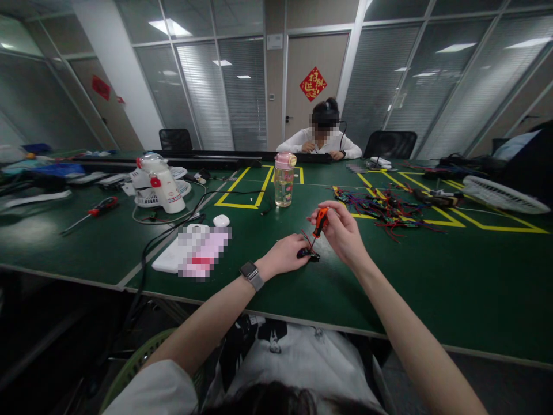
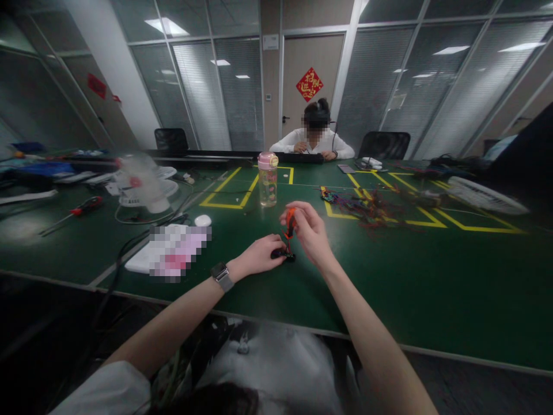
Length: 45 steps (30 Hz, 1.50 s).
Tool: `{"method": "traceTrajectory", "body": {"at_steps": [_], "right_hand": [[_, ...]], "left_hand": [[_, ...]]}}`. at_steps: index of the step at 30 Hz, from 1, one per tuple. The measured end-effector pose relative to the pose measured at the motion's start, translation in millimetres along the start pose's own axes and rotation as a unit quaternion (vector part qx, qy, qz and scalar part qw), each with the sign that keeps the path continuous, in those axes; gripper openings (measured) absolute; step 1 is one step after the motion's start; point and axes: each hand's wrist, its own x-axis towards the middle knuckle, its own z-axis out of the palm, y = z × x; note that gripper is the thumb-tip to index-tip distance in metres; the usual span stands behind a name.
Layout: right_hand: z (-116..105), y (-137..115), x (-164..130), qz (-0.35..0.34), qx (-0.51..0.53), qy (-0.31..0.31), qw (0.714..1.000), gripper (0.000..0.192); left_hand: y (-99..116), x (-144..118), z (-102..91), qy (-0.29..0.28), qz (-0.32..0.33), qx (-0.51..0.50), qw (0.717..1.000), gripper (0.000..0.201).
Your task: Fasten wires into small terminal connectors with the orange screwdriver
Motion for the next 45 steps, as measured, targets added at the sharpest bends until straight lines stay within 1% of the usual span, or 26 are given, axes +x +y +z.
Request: {"method": "traceTrajectory", "body": {"at_steps": [3,5,8,10,12,15,19,26,32,37,39,45], "right_hand": [[-1,2,1,-0.016,-0.011,0.019,1.0,0.023],[-4,3,1,-0.037,-0.055,0.042,0.997,0.023],[-9,3,1,-0.075,-0.132,0.083,0.985,0.02],[-10,2,1,-0.082,-0.151,0.098,0.98,0.018],[-11,1,1,-0.065,-0.14,0.091,0.984,0.019],[-10,0,2,-0.038,-0.099,0.064,0.992,0.025],[-9,1,3,-0.037,-0.06,0.051,0.996,0.024],[-10,7,1,-0.049,-0.06,0.035,0.996,0.017],[-9,6,2,-0.043,-0.06,0.057,0.996,0.021],[-9,1,2,-0.01,-0.05,0.013,0.999,0.026],[-7,0,2,-0.006,-0.032,0.007,0.999,0.025],[-7,4,4,-0.012,-0.009,0.025,1.0,0.022]], "left_hand": [[0,0,0.3,0.0,-0.002,0.003,1.0,0.01],[0,0,0.2,0.0,-0.004,0.005,1.0,0.01],[0,0,0.0,-0.002,-0.01,0.006,1.0,0.011],[0,0,-0.1,-0.002,-0.008,0.005,1.0,0.011],[0,0,-0.3,-0.002,-0.003,0.004,1.0,0.011],[0,0,-0.6,-0.002,-0.002,0.008,1.0,0.01],[-1,-1,-0.5,-0.006,-0.003,0.016,1.0,0.01],[1,0,-1.5,-0.002,-0.011,0.005,1.0,0.011],[-2,0,-0.5,-0.005,-0.005,0.012,1.0,0.013],[-5,0,1.1,-0.007,-0.006,0.019,1.0,0.015],[-5,0,0.8,-0.006,-0.008,0.018,1.0,0.014],[-2,0,-1.4,-0.008,-0.007,0.021,1.0,0.015]]}}
